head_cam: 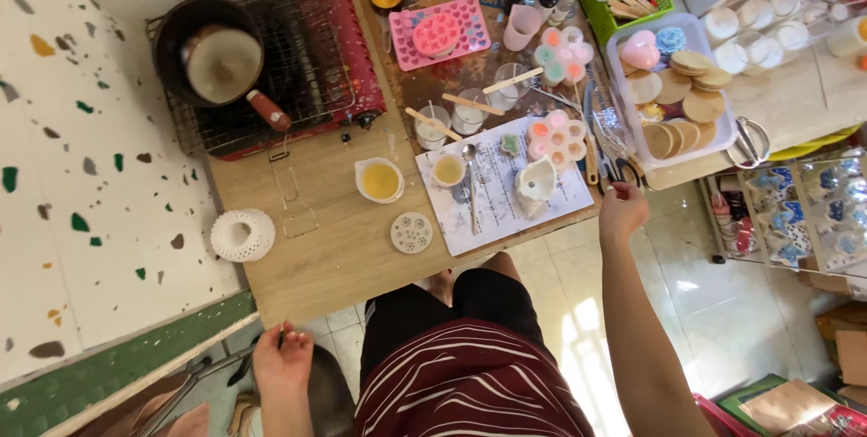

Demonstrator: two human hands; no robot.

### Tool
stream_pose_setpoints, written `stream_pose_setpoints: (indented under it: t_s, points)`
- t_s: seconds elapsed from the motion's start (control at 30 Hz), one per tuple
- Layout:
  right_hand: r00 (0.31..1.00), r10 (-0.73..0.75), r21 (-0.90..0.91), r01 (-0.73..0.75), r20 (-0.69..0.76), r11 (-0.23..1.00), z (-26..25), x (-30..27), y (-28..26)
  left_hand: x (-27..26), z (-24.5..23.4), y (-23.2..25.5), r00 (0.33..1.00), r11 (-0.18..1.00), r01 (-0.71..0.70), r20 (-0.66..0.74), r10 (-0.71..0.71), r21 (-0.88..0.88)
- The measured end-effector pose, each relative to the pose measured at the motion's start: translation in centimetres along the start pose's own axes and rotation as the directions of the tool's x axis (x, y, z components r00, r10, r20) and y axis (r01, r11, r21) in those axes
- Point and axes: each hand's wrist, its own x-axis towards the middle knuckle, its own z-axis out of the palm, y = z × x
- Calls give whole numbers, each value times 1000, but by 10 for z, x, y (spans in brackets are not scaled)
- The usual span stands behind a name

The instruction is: Preparing materials and pouring wax into molds to make scented candles.

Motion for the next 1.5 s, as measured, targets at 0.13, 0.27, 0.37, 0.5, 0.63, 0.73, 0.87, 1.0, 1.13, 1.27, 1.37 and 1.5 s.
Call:
stream_pose_setpoints:
  t_s: [0.13, 0.27, 0.37, 0.5, 0.63, 0.73, 0.87, 1.0, 1.13, 1.27, 1.37, 1.5]
  points:
    - [987, -136, -71, 142, 83, 987, 4, 21, -6, 0, -14, 0, 999, 1000, 2, -50, -2, -2]
    - [955, -247, -208, 279, 164, 938, 12, 37, -16, -1, -4, -13, 997, 1000, 6, -80, -4, 26]
    - [938, -302, -280, 340, 173, 898, 18, 38, -12, -3, 3, -21, 997, 999, 23, -74, -20, 48]
    - [933, -299, -277, 347, 201, 896, 23, 49, 21, 14, 3, -47, 997, 998, 36, -74, -33, 42]
    - [903, -391, -165, 419, 179, 893, 5, 44, 16, 14, 9, -70, 999, 991, 20, -33, -16, 134]
    - [885, -436, -162, 459, 161, 873, -14, 43, 10, -19, 40, -81, 999, 956, -29, -15, 35, 292]
    - [956, -210, 114, 190, 206, 975, -49, 29, -31, -38, 64, -90, 995, 846, -88, 93, 45, 526]
    - [964, -56, 413, -59, 261, 909, -62, 35, -40, -31, 70, -96, 991, 787, -118, 119, 57, 606]
    - [978, -171, 353, 119, 118, 928, -69, 47, -37, -4, 62, -100, 892, 419, -440, 334, 305, 794]
    - [934, -358, 334, 341, -9, 879, -71, 72, -52, -17, 80, -89, 689, -304, -466, 557, 464, 831]
    - [842, -537, 529, 435, 48, 729, -52, 102, -47, -9, 78, -76, 699, -366, -369, 515, 496, 854]
    - [844, -523, 680, 316, 116, 662, -37, 88, -130, 4, 91, -62, 810, -367, -240, 394, 435, 899]
